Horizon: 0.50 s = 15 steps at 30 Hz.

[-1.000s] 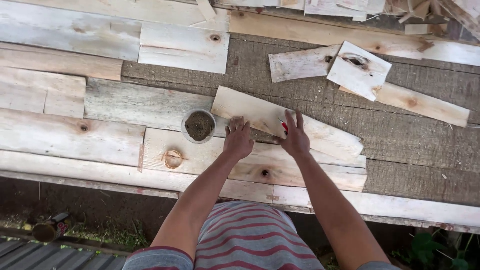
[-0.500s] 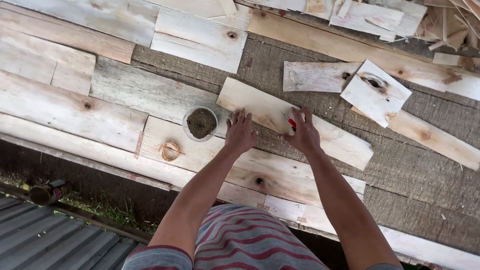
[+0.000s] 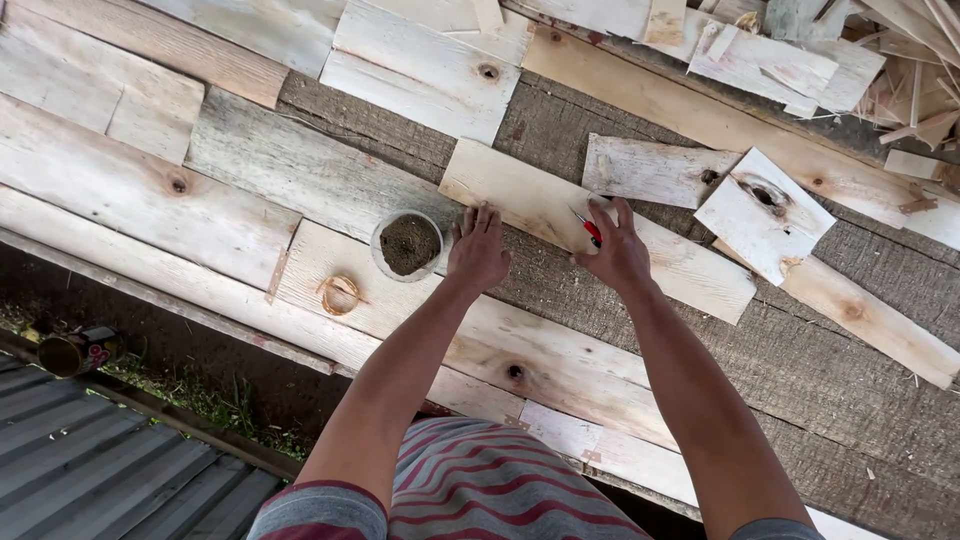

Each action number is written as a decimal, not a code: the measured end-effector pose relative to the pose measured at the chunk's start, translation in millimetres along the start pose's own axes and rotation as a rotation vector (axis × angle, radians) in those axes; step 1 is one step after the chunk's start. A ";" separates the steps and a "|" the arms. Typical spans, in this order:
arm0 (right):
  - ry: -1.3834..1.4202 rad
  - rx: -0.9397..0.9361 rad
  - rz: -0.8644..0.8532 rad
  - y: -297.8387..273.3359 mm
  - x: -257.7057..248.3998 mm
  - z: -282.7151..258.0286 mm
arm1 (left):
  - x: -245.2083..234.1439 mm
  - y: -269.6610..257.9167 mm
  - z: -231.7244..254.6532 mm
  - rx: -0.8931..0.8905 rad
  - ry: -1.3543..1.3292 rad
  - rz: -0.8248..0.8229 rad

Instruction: Using a utility knife to score and cut thin wooden boards in a workshop environment.

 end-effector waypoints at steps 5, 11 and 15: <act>0.023 0.000 0.034 0.8 -6.7 -6.5 | 2.7 2.0 -1.6 -0.005 0.004 -0.005; 0.029 0.015 0.074 11.6 -10.7 -4.3 | -10.2 3.3 0.3 -0.003 0.007 -0.005; 0.016 0.002 0.039 25.2 -7.6 -4.2 | -17.7 3.9 -1.1 -0.018 0.044 0.000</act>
Point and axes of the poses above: each hand's wrist, its own y-axis towards the middle knuckle, its own x-axis out of the palm, z = x × y, the point moved 8 cm from there along y, towards the middle knuckle, and after that the axes turned 1 degree about x, right-handed, at the moved point
